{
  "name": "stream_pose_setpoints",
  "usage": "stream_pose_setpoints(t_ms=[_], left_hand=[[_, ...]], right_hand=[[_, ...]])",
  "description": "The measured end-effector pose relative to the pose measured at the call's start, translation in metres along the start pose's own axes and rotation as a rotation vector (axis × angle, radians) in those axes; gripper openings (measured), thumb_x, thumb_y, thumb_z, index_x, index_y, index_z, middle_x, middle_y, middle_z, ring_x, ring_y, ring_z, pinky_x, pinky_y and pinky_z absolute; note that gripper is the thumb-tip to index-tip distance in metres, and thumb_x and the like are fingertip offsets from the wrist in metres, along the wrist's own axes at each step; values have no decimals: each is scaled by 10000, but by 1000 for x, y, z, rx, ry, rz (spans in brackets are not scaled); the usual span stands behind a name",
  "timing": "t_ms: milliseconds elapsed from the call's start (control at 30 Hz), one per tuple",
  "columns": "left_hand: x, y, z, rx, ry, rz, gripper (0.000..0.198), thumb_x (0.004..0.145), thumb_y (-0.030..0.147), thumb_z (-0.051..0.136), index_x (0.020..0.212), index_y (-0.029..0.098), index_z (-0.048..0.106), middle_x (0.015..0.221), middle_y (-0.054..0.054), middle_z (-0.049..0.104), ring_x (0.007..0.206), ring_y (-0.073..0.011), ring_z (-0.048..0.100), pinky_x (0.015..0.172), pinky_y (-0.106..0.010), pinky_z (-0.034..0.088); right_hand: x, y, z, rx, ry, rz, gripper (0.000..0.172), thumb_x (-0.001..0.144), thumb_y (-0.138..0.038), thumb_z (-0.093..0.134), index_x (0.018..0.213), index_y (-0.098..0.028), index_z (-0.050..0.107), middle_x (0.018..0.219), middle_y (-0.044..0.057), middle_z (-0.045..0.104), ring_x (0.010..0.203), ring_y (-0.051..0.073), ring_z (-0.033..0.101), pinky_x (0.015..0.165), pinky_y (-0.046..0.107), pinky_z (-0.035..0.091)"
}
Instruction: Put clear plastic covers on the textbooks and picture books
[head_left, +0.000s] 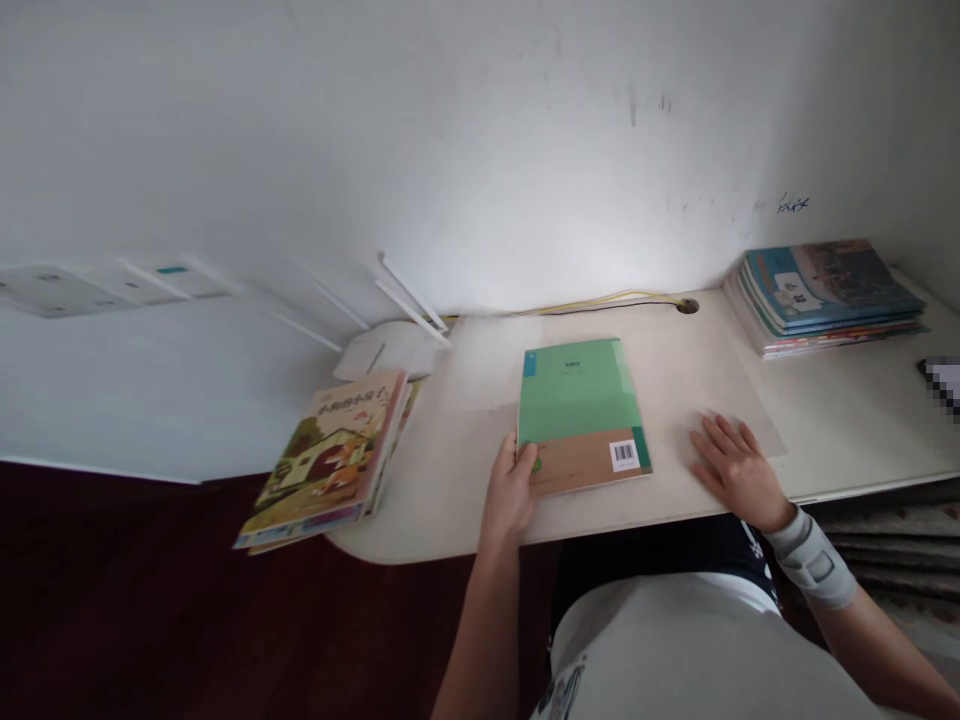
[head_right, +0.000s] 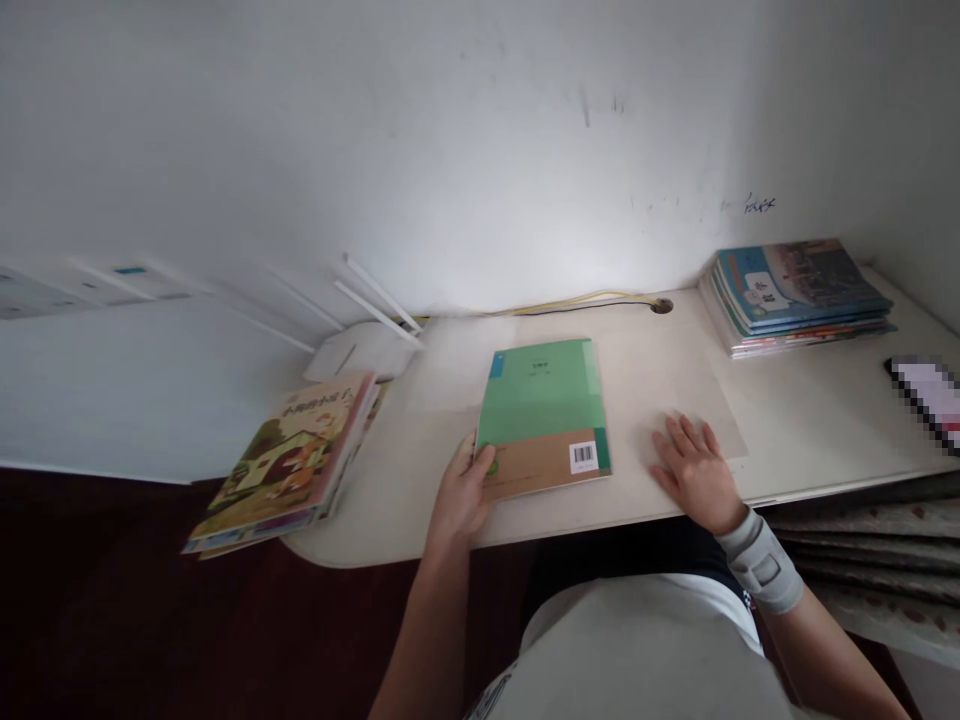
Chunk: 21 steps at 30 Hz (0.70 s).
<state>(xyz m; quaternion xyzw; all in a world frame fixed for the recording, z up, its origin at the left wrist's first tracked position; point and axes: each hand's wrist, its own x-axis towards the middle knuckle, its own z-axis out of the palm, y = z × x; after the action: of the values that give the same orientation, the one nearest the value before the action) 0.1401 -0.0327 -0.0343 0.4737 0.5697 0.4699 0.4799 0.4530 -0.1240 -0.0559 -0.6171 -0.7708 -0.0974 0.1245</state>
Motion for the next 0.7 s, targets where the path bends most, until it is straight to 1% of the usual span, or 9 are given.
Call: stream_pose_setpoints(t_ms=[100, 167, 300, 333, 400, 500, 567, 633, 700], left_hand=[[6, 2, -8, 141, -76, 15, 458, 771, 410, 539, 1166, 179, 562, 979, -62, 648, 871, -187, 602, 789, -315, 469], [11, 7, -12, 259, -102, 32, 426, 783, 392, 513, 1145, 175, 571, 924, -54, 649, 820, -185, 598, 768, -317, 471], [19, 15, -15, 534, -146, 72, 407, 821, 346, 447, 1179, 181, 545, 904, -52, 656, 796, -190, 602, 788, -346, 472], [20, 15, -14, 607, -131, 85, 410, 828, 335, 437, 1195, 180, 534, 941, -65, 658, 831, -200, 605, 816, -361, 466], [19, 15, -12, 758, -58, 135, 420, 836, 318, 433, 1218, 168, 522, 1064, -110, 636, 962, -234, 589, 887, -398, 439], [14, 6, -8, 942, 80, 248, 431, 838, 324, 435, 1204, 120, 540, 1226, -183, 547, 1152, -299, 489, 982, -461, 369], [12, -2, -6, 938, 127, 326, 437, 838, 347, 433, 1172, 96, 559, 1279, -209, 507, 1211, -331, 436, 1017, -498, 324], [10, -10, -5, 847, 152, 389, 440, 832, 374, 445, 1143, 92, 574, 1312, -217, 485, 1246, -347, 403, 1042, -518, 287], [10, -15, -5, 765, 165, 417, 446, 825, 396, 460, 1129, 91, 580, 1327, -225, 474, 1266, -353, 385, 1057, -523, 265]], right_hand=[[0, 1, 1, 4, 8, -1, 396, 911, -373, 435, 1237, -180, 552, 1363, 134, 483, 1292, 287, 387, 1034, 489, 299], [0, 1, 1, 3, 11, -4, 397, 912, -375, 433, 1239, -183, 551, 1357, 132, 490, 1294, 284, 385, 1032, 486, 304], [1, 2, -1, -9, -2, -5, 402, 919, -382, 418, 1243, -183, 547, 1363, 126, 485, 1286, 286, 396, 1033, 485, 309], [1, 2, -1, -11, -6, -5, 404, 920, -383, 417, 1246, -181, 545, 1364, 126, 483, 1285, 286, 396, 1033, 486, 309], [1, 2, -1, -10, -12, -3, 409, 919, -385, 419, 1251, -180, 540, 1366, 125, 481, 1288, 288, 393, 1033, 488, 309], [0, 3, -1, -3, -9, -2, 410, 915, -389, 428, 1252, -184, 538, 1372, 121, 476, 1290, 289, 389, 1029, 491, 313], [0, 3, 0, 2, 0, -5, 411, 914, -392, 432, 1251, -184, 539, 1373, 121, 474, 1288, 290, 393, 1028, 494, 312], [0, 4, 0, 7, 10, -11, 414, 914, -392, 431, 1252, -180, 539, 1372, 124, 475, 1284, 290, 400, 1030, 497, 310], [0, 4, 0, 16, 19, -15, 415, 913, -393, 431, 1250, -178, 541, 1368, 126, 478, 1281, 291, 404, 1028, 499, 313]])
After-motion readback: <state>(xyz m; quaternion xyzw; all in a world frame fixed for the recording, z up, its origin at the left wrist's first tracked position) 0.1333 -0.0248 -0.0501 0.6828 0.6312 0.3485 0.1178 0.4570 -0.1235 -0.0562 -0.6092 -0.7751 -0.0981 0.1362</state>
